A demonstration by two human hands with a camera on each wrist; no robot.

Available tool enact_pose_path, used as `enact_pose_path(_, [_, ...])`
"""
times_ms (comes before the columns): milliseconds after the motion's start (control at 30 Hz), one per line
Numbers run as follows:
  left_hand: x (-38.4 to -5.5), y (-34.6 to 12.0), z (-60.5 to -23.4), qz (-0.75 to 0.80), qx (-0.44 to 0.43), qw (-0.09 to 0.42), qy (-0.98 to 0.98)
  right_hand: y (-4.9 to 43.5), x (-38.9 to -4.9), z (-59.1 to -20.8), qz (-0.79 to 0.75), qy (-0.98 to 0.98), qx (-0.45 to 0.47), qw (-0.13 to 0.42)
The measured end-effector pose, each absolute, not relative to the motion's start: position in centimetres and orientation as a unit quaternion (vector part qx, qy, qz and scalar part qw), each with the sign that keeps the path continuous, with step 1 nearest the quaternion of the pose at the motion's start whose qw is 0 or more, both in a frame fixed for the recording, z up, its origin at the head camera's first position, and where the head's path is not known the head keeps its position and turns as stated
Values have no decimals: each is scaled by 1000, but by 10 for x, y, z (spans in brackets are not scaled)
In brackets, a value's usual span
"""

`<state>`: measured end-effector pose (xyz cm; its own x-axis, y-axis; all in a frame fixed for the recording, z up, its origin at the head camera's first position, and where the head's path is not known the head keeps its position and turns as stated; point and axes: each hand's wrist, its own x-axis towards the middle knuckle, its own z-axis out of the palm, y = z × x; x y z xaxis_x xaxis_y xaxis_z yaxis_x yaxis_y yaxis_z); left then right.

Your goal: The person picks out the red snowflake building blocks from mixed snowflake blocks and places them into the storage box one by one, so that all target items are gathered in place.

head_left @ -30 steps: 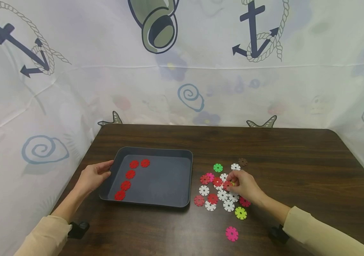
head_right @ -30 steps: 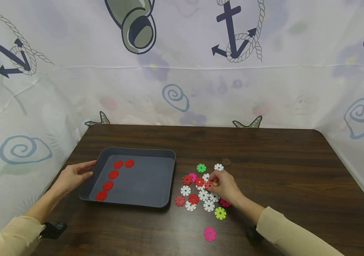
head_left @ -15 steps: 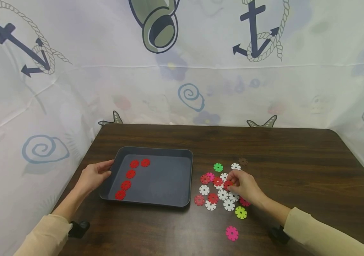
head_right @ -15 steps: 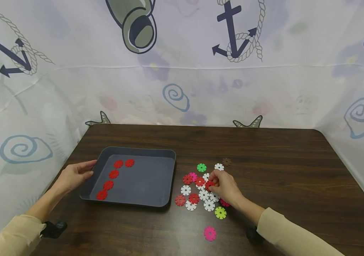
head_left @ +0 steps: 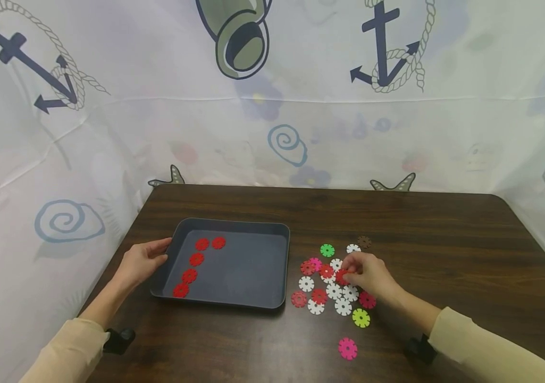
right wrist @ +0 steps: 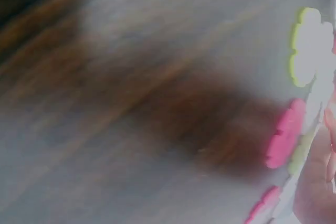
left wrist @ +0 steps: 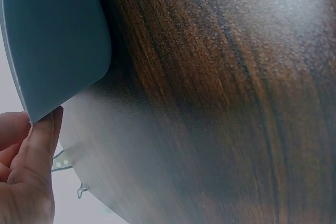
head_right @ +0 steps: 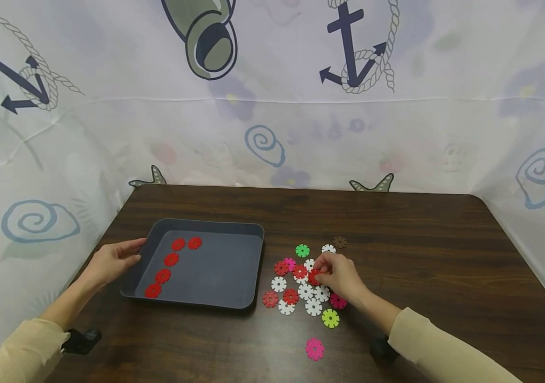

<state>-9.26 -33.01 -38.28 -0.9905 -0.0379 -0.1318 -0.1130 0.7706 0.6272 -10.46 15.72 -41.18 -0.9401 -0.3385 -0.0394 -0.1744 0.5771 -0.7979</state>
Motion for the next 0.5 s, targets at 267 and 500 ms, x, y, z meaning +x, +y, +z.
enact_pose_path(267, [-93,-330,-383,339,-41,56,938,149,-113,-396,-541,817,-130,151])
enact_pose_path(500, [-93,-330,-383,343,-43,57,937,122,-117,-379,-554,804,-123,178])
